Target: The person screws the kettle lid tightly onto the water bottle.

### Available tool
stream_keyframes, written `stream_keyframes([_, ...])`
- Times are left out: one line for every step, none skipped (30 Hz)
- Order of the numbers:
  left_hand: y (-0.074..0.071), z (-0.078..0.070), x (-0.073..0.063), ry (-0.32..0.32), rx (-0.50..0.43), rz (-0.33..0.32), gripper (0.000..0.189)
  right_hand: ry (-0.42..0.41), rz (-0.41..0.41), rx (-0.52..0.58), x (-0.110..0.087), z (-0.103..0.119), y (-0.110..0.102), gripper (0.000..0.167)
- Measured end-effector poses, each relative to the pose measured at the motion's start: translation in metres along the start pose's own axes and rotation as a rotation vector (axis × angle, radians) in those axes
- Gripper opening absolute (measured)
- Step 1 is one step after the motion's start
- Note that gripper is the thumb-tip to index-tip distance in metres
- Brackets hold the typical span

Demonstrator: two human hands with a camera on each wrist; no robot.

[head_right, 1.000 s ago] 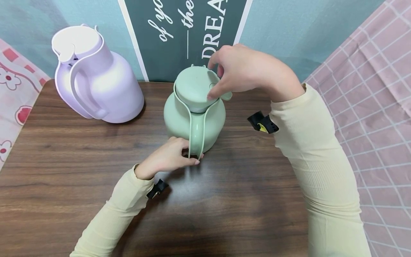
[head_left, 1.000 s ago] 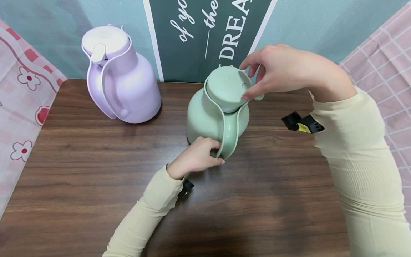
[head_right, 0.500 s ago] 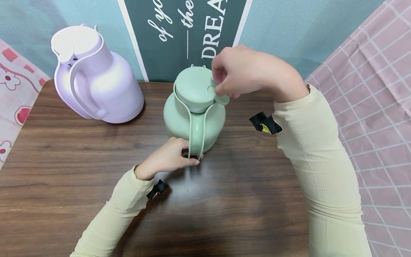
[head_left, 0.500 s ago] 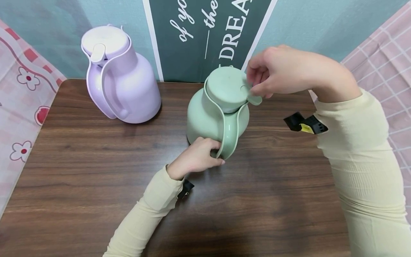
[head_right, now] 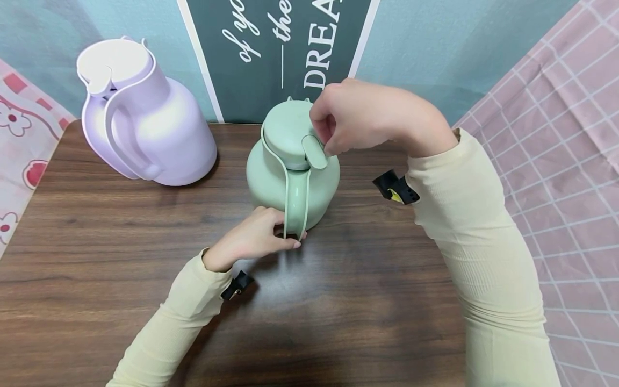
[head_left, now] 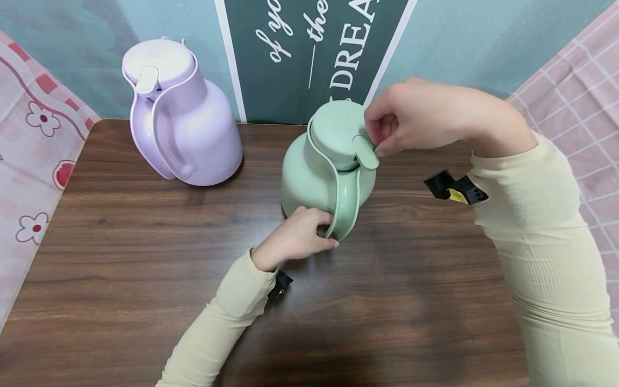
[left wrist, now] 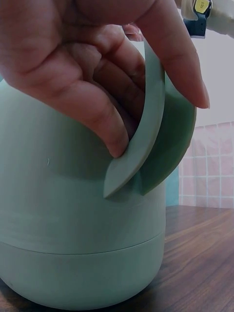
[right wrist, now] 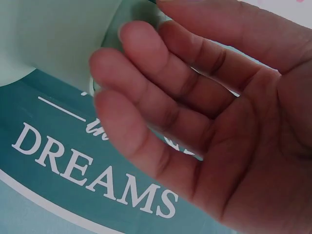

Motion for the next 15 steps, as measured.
stream_keyframes([0.000,0.000,0.000,-0.002,-0.002,0.000,0.016,0.000,-0.001,-0.004,0.000,0.001,0.000,0.016])
stream_keyframes([0.000,0.000,0.000,-0.003,-0.005,0.000,0.016,-0.004,-0.005,-0.008,0.001,0.003,0.000,0.017])
stream_keyframes([0.000,0.000,0.000,-0.004,-0.007,0.000,0.016,-0.009,-0.011,-0.010,0.001,0.004,0.000,0.017])
stream_keyframes([0.000,0.000,0.000,-0.004,-0.008,-0.001,0.016,-0.014,-0.015,-0.011,0.002,0.006,0.000,0.017])
stream_keyframes([0.000,0.000,0.000,-0.006,-0.010,-0.002,0.017,-0.018,-0.019,-0.013,0.002,0.007,0.000,0.018])
stream_keyframes([0.000,0.001,0.000,-0.008,-0.011,-0.003,0.017,-0.023,-0.024,-0.016,0.003,0.009,0.001,0.019])
stream_keyframes([0.000,0.001,0.000,-0.007,-0.011,-0.005,0.017,-0.026,-0.026,-0.016,0.003,0.010,0.001,0.020])
stream_keyframes([0.000,0.001,0.000,-0.006,-0.011,-0.005,0.018,-0.027,-0.027,-0.016,0.004,0.010,0.001,0.020])
stream_keyframes([0.000,0.001,0.000,-0.005,-0.009,-0.006,0.018,-0.028,-0.027,-0.017,0.005,0.011,0.002,0.021])
stream_keyframes([0.000,0.001,0.000,-0.004,-0.008,-0.006,0.019,-0.029,-0.029,-0.019,0.005,0.012,0.002,0.023])
stream_keyframes([0.000,0.001,0.000,-0.004,-0.007,-0.006,0.019,-0.030,-0.031,-0.020,0.006,0.012,0.002,0.023])
stream_keyframes([-0.001,0.001,0.000,-0.004,-0.007,-0.007,0.019,-0.032,-0.035,-0.022,0.006,0.013,0.003,0.024])
stream_keyframes([-0.001,0.001,0.000,-0.004,-0.005,-0.007,0.019,-0.035,-0.037,-0.022,0.007,0.014,0.003,0.025])
stream_keyframes([-0.001,0.001,0.000,-0.004,-0.003,-0.007,0.019,-0.036,-0.037,-0.023,0.007,0.014,0.003,0.025])
stream_keyframes([-0.001,0.001,0.000,-0.002,-0.001,-0.008,0.018,-0.037,-0.034,-0.024,0.007,0.014,0.004,0.025])
Point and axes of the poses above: each hand's wrist, its own x-axis towards the middle knuckle, its own y-axis out of the palm, z = x × y, the point moved 9 cm from there along x, towards the middle knuckle
